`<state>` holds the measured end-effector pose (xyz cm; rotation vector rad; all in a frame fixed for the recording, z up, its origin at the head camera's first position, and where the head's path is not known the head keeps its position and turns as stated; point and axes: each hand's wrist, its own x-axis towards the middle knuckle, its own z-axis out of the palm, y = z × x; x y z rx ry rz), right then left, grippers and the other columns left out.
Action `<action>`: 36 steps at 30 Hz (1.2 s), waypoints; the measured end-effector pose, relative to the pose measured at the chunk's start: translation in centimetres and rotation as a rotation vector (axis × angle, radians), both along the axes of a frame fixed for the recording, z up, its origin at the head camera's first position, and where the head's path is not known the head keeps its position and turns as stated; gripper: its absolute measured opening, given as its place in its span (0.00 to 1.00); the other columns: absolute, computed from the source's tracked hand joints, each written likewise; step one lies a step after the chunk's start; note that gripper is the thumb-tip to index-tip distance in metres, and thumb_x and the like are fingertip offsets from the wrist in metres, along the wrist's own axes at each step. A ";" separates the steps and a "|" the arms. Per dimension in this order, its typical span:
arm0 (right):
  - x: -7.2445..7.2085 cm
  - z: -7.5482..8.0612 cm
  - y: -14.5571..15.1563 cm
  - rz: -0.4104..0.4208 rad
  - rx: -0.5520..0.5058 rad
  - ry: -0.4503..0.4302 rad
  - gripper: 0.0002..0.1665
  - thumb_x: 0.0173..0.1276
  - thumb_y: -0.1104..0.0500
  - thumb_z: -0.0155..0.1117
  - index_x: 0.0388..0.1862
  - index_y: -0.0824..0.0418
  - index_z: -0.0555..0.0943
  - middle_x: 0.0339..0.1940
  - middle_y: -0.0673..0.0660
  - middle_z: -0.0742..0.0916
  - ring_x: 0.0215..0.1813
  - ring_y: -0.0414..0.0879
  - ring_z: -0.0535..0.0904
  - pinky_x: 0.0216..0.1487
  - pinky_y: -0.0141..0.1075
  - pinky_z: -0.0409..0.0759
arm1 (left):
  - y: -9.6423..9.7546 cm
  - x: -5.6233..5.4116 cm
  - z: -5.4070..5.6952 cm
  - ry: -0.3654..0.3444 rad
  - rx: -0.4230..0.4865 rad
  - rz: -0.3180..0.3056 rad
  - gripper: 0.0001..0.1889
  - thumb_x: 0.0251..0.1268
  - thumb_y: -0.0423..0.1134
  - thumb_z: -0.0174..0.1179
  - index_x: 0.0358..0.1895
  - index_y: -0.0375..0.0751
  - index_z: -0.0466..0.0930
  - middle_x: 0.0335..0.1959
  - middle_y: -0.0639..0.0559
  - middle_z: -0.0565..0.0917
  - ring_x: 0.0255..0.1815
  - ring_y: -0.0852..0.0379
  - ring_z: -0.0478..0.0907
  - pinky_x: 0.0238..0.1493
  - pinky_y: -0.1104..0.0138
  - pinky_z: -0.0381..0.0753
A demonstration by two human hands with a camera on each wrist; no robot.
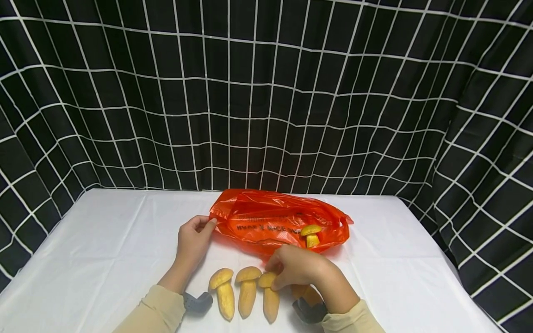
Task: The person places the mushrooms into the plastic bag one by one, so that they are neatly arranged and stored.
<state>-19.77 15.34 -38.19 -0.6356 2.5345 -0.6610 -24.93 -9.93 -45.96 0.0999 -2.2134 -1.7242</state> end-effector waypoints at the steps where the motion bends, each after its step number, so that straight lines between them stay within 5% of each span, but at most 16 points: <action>1: 0.0 0.0 0.0 -0.002 0.002 -0.005 0.18 0.52 0.60 0.77 0.44 0.58 0.88 0.31 0.45 0.86 0.32 0.41 0.78 0.36 0.35 0.79 | 0.0 0.0 0.0 0.000 -0.001 0.000 0.11 0.66 0.40 0.63 0.39 0.34 0.84 0.33 0.44 0.86 0.32 0.60 0.77 0.37 0.76 0.76; 12: -0.2 0.1 -0.1 -0.001 0.009 -0.009 0.18 0.52 0.60 0.77 0.44 0.58 0.88 0.33 0.45 0.86 0.31 0.41 0.78 0.33 0.35 0.79 | 0.0 -0.1 -0.1 0.043 -0.014 0.032 0.10 0.64 0.40 0.63 0.37 0.35 0.84 0.29 0.46 0.85 0.29 0.59 0.77 0.32 0.76 0.76; 28: -0.4 0.0 -0.1 0.040 0.039 0.047 0.18 0.51 0.59 0.76 0.43 0.55 0.88 0.34 0.42 0.87 0.36 0.38 0.77 0.46 0.37 0.78 | -0.1 -0.2 0.0 -0.001 0.003 0.007 0.10 0.66 0.41 0.63 0.39 0.35 0.85 0.31 0.45 0.85 0.31 0.59 0.76 0.34 0.75 0.76; 36: -0.3 -0.1 0.0 0.047 0.029 0.068 0.17 0.50 0.58 0.74 0.42 0.56 0.88 0.32 0.41 0.86 0.34 0.38 0.77 0.44 0.35 0.78 | 0.0 -0.1 -0.1 -0.005 0.002 0.006 0.10 0.66 0.40 0.63 0.38 0.35 0.85 0.30 0.44 0.85 0.31 0.59 0.76 0.34 0.75 0.75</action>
